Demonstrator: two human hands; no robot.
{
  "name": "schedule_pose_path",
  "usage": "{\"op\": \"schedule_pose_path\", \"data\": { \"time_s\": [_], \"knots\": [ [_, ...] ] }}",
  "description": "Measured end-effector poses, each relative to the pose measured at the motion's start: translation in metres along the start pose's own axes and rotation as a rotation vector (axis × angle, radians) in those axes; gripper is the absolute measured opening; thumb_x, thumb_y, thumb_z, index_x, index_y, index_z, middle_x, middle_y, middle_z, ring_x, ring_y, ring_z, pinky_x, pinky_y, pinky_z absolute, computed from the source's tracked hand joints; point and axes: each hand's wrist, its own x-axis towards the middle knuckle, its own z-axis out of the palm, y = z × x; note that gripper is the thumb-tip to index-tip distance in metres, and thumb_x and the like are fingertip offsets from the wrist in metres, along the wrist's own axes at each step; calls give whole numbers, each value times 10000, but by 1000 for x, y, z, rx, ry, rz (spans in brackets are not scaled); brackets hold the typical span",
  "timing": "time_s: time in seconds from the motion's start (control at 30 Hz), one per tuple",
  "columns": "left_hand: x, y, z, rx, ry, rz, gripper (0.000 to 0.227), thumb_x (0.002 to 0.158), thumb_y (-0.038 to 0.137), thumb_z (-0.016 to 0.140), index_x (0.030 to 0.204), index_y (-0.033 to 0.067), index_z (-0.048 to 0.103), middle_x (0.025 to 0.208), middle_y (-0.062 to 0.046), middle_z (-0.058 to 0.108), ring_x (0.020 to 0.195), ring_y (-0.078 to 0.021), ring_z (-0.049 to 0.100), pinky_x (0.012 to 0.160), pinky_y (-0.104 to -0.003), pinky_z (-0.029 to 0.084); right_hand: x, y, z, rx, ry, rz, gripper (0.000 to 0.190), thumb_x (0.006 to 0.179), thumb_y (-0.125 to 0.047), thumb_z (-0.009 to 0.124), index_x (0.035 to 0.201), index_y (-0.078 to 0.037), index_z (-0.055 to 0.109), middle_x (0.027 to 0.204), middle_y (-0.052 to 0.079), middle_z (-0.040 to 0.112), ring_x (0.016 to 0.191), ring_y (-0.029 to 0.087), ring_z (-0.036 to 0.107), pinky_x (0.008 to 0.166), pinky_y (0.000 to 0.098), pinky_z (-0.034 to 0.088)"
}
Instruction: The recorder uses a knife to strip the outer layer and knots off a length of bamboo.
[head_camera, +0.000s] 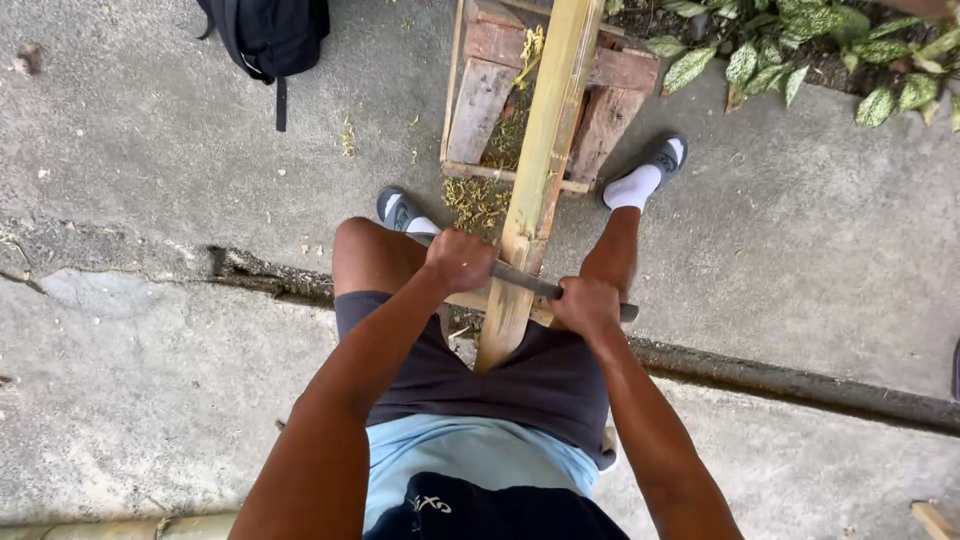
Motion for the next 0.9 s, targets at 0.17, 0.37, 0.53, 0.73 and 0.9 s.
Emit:
{"op": "schedule_pose_path", "data": {
  "time_s": [0.17,0.37,0.53,0.73,0.9],
  "knots": [
    [40,-16,-53,-67,-28,-50,201,943,242,558,1000,168,736,848,-139,752,727,-246,748,630,-441,614,48,9,-46,-6,-89,46,334,937,-417,584,1018,-148,766,866,166,786,776,321,785,748,492,624],
    [76,-28,-89,136,168,3,146,820,206,653,837,149,786,853,-119,751,795,-294,728,718,-456,574,97,28,-77,-62,247,-75,336,822,-451,715,960,-156,797,820,150,730,758,326,715,713,493,579],
    [30,-6,-50,-29,71,-27,176,952,223,579,1039,179,726,820,-109,738,725,-236,746,620,-433,612,44,8,-49,-41,-56,54,356,993,-462,588,1026,-148,752,695,83,691,617,220,738,635,441,632],
    [17,-17,35,-30,164,70,204,824,250,666,988,154,742,860,-90,733,757,-262,719,700,-465,586,-6,-10,-30,-55,-24,20,256,855,-356,665,964,-159,787,832,138,760,749,301,748,727,492,609],
    [33,-33,-9,-42,13,-20,262,970,306,533,1017,126,718,896,-143,756,794,-270,763,712,-482,621,26,-19,-69,-77,-43,3,251,857,-328,655,929,-118,772,876,173,768,783,340,759,745,515,595]
  ]
}}
